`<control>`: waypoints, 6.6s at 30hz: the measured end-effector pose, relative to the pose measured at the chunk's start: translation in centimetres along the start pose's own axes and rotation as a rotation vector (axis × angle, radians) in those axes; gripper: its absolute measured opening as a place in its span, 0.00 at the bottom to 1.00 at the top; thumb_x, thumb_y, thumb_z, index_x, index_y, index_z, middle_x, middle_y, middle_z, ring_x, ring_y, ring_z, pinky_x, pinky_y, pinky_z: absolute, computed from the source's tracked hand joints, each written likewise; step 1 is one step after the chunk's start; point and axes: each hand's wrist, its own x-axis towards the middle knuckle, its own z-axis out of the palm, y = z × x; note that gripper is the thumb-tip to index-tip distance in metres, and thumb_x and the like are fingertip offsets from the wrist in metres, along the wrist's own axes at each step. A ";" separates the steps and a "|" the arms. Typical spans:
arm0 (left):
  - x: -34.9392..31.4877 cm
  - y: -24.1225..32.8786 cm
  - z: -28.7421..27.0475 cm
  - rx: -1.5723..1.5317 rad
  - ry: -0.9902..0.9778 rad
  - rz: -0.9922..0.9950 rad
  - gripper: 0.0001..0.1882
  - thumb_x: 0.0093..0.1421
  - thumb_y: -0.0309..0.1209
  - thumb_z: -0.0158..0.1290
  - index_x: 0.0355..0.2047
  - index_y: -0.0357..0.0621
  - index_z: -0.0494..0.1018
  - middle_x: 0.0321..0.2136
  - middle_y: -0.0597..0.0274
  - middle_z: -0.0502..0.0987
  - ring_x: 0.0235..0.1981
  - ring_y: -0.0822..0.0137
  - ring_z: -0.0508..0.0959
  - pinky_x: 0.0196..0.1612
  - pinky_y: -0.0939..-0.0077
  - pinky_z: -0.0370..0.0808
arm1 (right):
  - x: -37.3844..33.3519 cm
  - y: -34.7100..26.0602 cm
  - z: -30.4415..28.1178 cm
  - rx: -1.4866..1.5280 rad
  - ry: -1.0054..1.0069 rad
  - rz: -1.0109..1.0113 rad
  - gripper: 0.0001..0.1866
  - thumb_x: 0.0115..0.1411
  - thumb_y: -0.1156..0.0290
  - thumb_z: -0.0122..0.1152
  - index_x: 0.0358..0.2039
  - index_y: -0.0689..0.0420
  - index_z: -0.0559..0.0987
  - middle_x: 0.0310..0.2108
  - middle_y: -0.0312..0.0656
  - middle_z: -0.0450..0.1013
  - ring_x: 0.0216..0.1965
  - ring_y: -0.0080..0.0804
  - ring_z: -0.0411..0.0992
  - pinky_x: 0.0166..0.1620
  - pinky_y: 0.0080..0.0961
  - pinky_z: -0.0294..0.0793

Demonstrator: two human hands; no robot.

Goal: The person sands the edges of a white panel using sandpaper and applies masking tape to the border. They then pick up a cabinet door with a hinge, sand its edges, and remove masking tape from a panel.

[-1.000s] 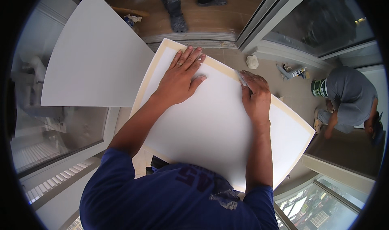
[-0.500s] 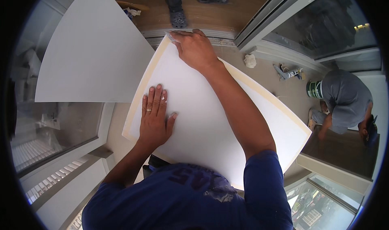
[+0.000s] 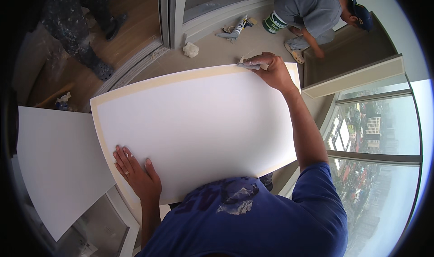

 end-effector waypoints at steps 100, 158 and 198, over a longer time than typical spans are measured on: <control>-0.4 -0.5 0.3 -0.094 -0.005 -0.003 0.39 0.70 0.39 0.51 0.73 0.23 0.56 0.76 0.32 0.52 0.80 0.38 0.46 0.78 0.39 0.40 | 7.5 2.1 1.7 0.356 -0.560 0.404 0.22 0.51 0.68 0.85 0.44 0.65 0.86 0.37 0.37 0.84 0.39 0.24 0.79 0.46 0.22 0.76; 11.8 24.7 -19.5 -1.662 0.107 1.329 0.31 0.69 0.43 0.55 0.70 0.53 0.64 0.71 0.50 0.57 0.71 0.48 0.59 0.67 0.40 0.56 | -1.6 -2.3 5.8 0.580 0.495 0.045 0.13 0.62 0.64 0.75 0.36 0.61 0.84 0.29 0.45 0.81 0.31 0.33 0.78 0.38 0.32 0.76; 17.6 28.3 -15.3 -1.910 0.221 1.335 0.20 0.75 0.37 0.47 0.61 0.37 0.70 0.53 0.34 0.76 0.56 0.42 0.78 0.55 0.55 0.79 | -0.5 0.5 5.0 0.551 0.450 0.052 0.13 0.60 0.67 0.75 0.34 0.64 0.81 0.30 0.50 0.80 0.33 0.47 0.79 0.37 0.38 0.75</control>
